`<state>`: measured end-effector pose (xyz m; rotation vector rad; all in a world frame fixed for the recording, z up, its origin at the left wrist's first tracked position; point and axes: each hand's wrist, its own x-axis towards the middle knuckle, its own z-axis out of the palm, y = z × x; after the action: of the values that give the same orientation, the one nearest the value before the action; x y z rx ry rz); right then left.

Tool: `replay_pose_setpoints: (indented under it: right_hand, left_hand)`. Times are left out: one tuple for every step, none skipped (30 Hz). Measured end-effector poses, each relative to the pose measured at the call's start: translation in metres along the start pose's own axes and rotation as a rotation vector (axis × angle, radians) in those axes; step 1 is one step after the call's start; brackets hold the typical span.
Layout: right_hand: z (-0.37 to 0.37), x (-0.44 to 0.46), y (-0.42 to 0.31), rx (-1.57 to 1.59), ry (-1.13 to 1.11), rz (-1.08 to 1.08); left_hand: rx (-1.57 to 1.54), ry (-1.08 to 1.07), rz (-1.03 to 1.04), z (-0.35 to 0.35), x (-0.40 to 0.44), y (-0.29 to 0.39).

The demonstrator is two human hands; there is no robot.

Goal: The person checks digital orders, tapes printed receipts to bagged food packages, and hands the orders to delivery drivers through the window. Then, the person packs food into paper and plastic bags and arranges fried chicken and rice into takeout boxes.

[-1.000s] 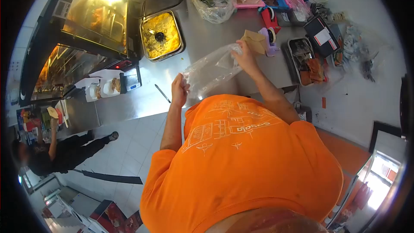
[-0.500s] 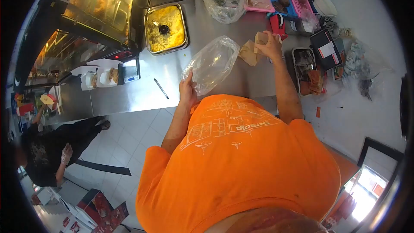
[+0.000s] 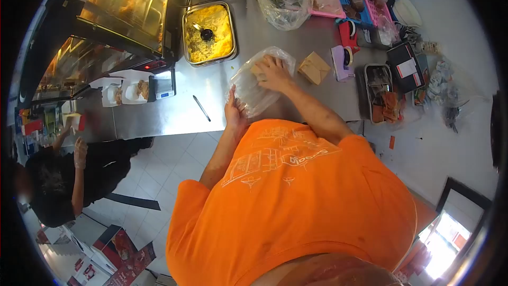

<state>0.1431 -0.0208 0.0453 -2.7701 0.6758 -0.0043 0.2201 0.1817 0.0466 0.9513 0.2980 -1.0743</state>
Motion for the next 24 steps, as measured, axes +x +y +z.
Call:
replay_pose_setpoints:
  right_hand:
    - [-0.002,0.001,0.006,0.079,0.103,-0.072]
    - [-0.003,0.000,0.011,0.161,0.200,-0.143]
    - [-0.005,-0.006,0.019,0.244,0.292,-0.210]
    - [-0.016,-0.015,0.036,0.292,0.358,-0.186]
    - [-0.038,-0.021,0.048,0.228,0.402,-0.059]
    - [-0.060,-0.027,0.059,0.169,0.435,0.070]
    - [-0.078,-0.033,0.064,-0.002,0.443,0.302]
    - [-0.071,-0.043,0.082,-0.087,0.304,0.358]
    - [-0.055,-0.055,0.102,-0.171,0.166,0.414]
    - [-0.045,-0.060,0.117,-0.145,0.088,0.455]
    - [-0.036,-0.066,0.131,-0.121,0.010,0.496]
    - [-0.033,-0.062,0.142,0.011,-0.009,0.517]
    - [-0.036,-0.053,0.145,0.173,0.061,0.476]
    - [-0.039,-0.044,0.149,0.334,0.123,0.427]
    - [-0.039,-0.037,0.152,0.525,0.269,0.322]
    - [-0.043,-0.036,0.150,0.717,0.415,0.217]
    - [-0.077,-0.037,0.109,1.034,0.305,0.232]
    - [-0.106,-0.033,0.059,1.347,0.191,0.239]
    - [-0.086,-0.024,0.048,1.433,-0.006,0.180]
    - [-0.061,-0.013,0.038,1.504,-0.204,0.114]
    - [-0.045,-0.004,0.016,1.287,-0.227,-0.003]
    - [-0.032,0.004,-0.008,1.065,-0.249,-0.115]
    - [-0.019,0.000,-0.038,0.607,-0.169,0.001]
    - [-0.009,-0.008,-0.058,0.151,-0.086,0.113]
  left_hand:
    - [0.023,0.020,-0.005,-0.012,0.007,-0.005]
    - [0.028,0.036,-0.008,-0.016,0.007,-0.008]
    - [0.033,0.052,-0.012,-0.022,0.008,-0.010]
    - [0.018,0.059,-0.009,-0.022,0.008,-0.012]
    - [0.002,0.064,-0.002,-0.022,0.010,-0.013]
    - [-0.021,0.088,-0.009,-0.016,0.007,-0.012]
    - [-0.041,0.110,-0.015,-0.006,0.004,-0.008]
    - [-0.061,0.131,-0.019,-0.001,0.002,-0.005]
    - [-0.051,0.114,-0.031,-0.005,0.009,-0.007]
    - [-0.039,0.096,-0.044,-0.012,0.019,-0.011]
    - [-0.026,0.074,-0.043,-0.013,0.022,-0.012]
    - [-0.013,0.052,-0.043,-0.014,0.025,-0.012]
    - [0.001,0.029,-0.027,-0.010,0.024,-0.009]
    - [0.015,0.010,-0.011,-0.008,0.023,-0.007]
    - [-0.003,-0.017,-0.024,-0.007,0.019,-0.005]
    - [-0.017,-0.044,-0.040,0.002,0.008,0.003]
    - [-0.024,-0.073,-0.059,0.005,0.000,0.008]
    - [-0.056,-0.078,-0.051,0.000,0.001,0.003]
    - [-0.087,-0.089,-0.040,-0.007,0.007,-0.005]
    - [-0.120,-0.103,-0.027,-0.008,0.012,-0.008]
    - [-0.124,-0.045,-0.024,-0.003,0.013,-0.008]
    - [-0.132,0.016,-0.019,0.003,0.013,-0.008]
    - [-0.116,0.054,0.013,0.002,0.013,-0.007]
    - [-0.099,0.093,0.044,0.000,0.013,-0.005]
